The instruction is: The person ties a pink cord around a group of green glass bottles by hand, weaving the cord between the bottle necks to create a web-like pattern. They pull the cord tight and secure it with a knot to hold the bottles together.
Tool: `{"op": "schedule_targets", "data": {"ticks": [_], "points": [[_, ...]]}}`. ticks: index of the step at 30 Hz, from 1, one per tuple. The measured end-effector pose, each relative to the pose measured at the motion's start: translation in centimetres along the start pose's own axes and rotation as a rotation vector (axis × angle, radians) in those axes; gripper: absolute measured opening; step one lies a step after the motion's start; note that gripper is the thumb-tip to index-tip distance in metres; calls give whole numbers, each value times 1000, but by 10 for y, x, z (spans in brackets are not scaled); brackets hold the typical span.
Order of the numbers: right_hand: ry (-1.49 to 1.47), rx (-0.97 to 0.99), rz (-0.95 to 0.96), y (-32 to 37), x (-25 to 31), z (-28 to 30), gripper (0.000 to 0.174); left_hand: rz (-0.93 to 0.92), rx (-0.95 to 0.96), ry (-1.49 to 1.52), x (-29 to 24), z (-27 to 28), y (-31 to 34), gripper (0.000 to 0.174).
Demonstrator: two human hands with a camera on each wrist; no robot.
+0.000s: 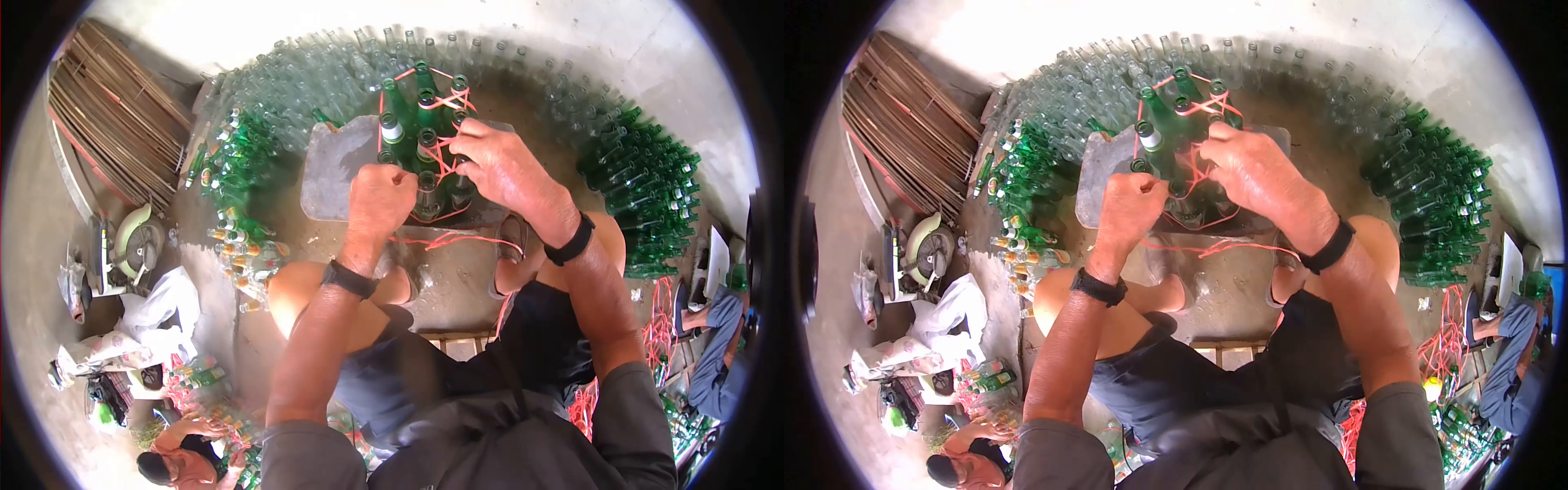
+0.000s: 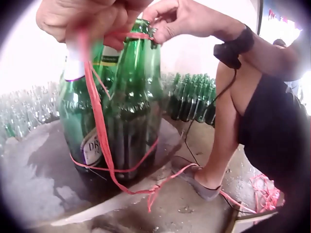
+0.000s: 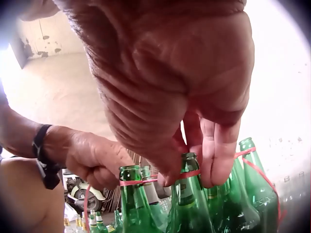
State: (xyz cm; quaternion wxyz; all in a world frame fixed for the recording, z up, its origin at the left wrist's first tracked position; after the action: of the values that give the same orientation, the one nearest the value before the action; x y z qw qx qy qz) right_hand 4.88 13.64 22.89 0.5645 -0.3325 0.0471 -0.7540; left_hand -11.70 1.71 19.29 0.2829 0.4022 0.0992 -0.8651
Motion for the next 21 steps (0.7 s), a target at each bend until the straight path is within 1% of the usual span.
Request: {"op": "schedule_targets", "data": {"ticks": [2,4,6,7,11,14,16,20,21], "points": [[-31,19,11,0,-7,6,23,15,-18,37,-4,-10,5,22],[-53,56,-26,-1,-14,11,25,54,-84,80,-4,-17,11,23],[-123,7,45,-3,-18,15,17,79,-79,71,-9,-20,14,23],[-127,-1,48,-4,-20,15,18,99,-78,56,-11,-22,16,22],[-153,-2,34,-2,-25,12,18,85,-101,98,-3,-23,15,23],[-172,-11,37,0,-26,12,19,62,-95,131,-1,-22,16,22],[-147,62,-12,2,-28,10,32,-41,-124,173,-2,-20,17,20],[-168,66,-14,2,-27,11,32,-88,-128,199,1,-19,26,18],[-168,53,3,2,-27,11,32,-114,-153,245,-1,-19,29,17]]}}
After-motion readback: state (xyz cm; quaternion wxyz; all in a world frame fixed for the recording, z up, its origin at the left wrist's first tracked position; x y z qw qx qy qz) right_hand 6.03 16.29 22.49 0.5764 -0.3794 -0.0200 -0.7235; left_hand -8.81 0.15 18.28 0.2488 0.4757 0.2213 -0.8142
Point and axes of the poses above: each hand's wrist, its own y-axis away from the middle knuckle, its own z-axis out of the back of the hand, x = y × z, the point moved 5 cm from there along -y, towards the middle knuckle, and after that the axes turned 3 degrees about -x, right-handed, at the moved point
